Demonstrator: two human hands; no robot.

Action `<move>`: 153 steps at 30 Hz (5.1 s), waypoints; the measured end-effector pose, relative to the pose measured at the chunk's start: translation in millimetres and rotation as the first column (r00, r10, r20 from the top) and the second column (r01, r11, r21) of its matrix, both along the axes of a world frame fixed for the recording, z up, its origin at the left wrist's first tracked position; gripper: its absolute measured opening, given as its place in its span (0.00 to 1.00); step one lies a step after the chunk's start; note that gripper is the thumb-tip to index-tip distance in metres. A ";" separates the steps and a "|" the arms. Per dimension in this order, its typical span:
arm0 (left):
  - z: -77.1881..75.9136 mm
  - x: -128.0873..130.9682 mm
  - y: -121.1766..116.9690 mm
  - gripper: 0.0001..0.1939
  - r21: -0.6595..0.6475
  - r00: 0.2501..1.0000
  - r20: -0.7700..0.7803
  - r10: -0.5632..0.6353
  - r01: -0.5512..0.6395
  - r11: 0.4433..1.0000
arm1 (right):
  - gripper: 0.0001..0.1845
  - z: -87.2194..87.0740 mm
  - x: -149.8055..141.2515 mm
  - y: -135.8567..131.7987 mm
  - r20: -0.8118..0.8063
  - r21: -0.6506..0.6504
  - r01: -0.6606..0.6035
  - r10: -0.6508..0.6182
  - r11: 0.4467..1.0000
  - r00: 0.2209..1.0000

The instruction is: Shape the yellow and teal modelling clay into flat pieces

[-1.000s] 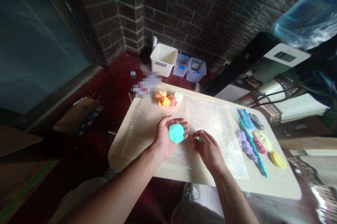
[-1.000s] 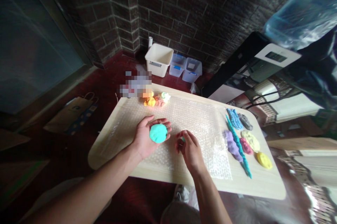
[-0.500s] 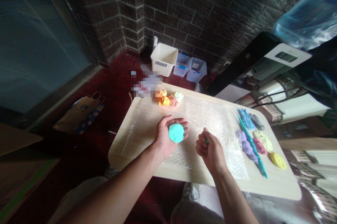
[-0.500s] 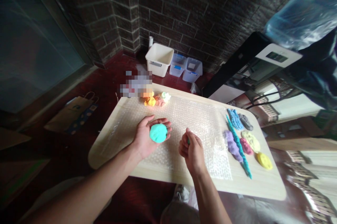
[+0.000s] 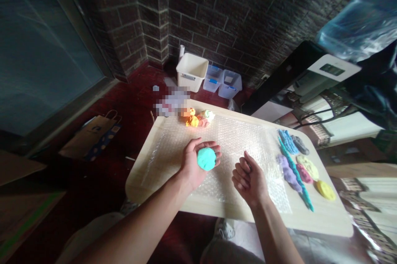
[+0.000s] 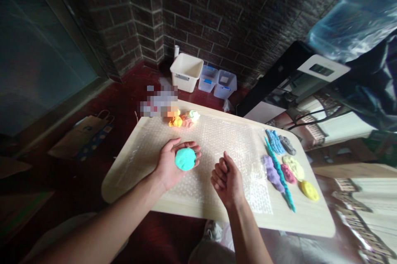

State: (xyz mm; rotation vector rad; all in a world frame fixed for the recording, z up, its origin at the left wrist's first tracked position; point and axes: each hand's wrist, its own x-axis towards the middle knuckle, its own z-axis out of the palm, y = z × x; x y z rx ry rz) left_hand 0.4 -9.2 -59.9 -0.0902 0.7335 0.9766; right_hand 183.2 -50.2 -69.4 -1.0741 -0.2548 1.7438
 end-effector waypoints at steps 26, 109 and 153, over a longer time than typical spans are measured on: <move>-3.5 2.7 -0.7 0.20 0.013 1.000 -0.002 0.016 -0.016 1.000 | 0.08 2.5 -15.8 -5.6 0.077 0.117 -0.049 0.040 0.992 0.996; -15.5 13.7 -3.0 0.10 0.126 0.989 -0.088 -0.116 0.126 0.984 | 0.13 -2.3 -15.5 -5.7 0.139 0.248 -0.016 -0.019 0.969 0.990; -11.7 12.0 -13.7 0.18 0.497 0.886 -0.418 -0.203 0.410 0.765 | 0.11 12.8 17.7 -12.5 0.833 0.492 -0.433 -0.263 0.755 0.487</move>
